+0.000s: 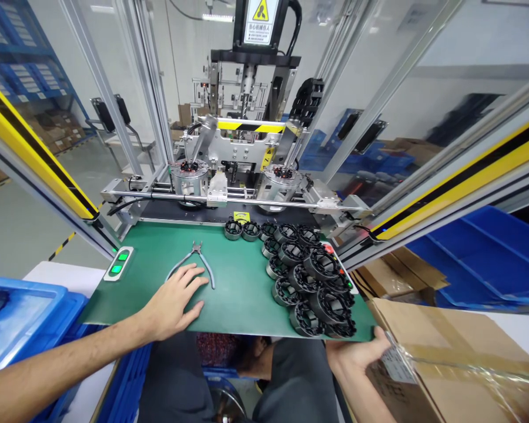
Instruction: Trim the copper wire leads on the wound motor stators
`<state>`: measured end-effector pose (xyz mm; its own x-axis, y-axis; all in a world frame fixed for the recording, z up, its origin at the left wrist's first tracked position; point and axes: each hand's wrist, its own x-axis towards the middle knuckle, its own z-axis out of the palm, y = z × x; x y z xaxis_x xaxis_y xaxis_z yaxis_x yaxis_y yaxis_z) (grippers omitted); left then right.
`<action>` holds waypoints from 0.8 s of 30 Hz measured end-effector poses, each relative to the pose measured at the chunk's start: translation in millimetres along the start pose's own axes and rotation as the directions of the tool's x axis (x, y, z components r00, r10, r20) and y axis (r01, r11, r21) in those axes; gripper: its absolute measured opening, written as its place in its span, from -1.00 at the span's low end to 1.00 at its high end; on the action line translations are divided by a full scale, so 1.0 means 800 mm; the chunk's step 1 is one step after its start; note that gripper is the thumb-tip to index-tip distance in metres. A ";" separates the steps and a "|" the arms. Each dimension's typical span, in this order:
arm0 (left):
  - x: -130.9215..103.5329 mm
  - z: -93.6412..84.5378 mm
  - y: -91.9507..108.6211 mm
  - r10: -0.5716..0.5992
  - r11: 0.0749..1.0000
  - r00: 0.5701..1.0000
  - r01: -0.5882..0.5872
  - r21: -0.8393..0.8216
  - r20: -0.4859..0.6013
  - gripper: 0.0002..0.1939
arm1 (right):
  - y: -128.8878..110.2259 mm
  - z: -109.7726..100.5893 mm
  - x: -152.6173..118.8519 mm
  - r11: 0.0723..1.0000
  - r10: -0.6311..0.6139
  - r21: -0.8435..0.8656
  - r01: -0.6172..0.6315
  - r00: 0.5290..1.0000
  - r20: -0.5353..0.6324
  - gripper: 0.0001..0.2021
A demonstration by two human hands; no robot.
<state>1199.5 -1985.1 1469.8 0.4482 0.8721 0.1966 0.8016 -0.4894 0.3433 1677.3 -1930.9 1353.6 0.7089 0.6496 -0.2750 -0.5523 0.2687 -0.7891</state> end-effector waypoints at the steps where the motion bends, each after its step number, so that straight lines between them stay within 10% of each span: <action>1: 0.000 0.000 0.000 0.000 1.000 1.000 0.000 0.001 0.000 -0.58 | 0.000 0.001 0.000 1.000 0.001 0.008 -0.001 1.000 -0.022 -0.52; 24: -0.001 -0.001 0.001 0.000 1.000 1.000 0.001 0.002 -0.007 -0.57 | -0.001 0.008 -0.009 1.000 -0.002 -0.018 0.000 0.995 -0.099 -0.58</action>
<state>1199.7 -1986.4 1471.0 0.4448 0.8723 0.2033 0.8028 -0.4889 0.3412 1669.9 -1931.2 1360.0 0.7499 0.5755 -0.3262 -0.5441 0.2561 -0.7990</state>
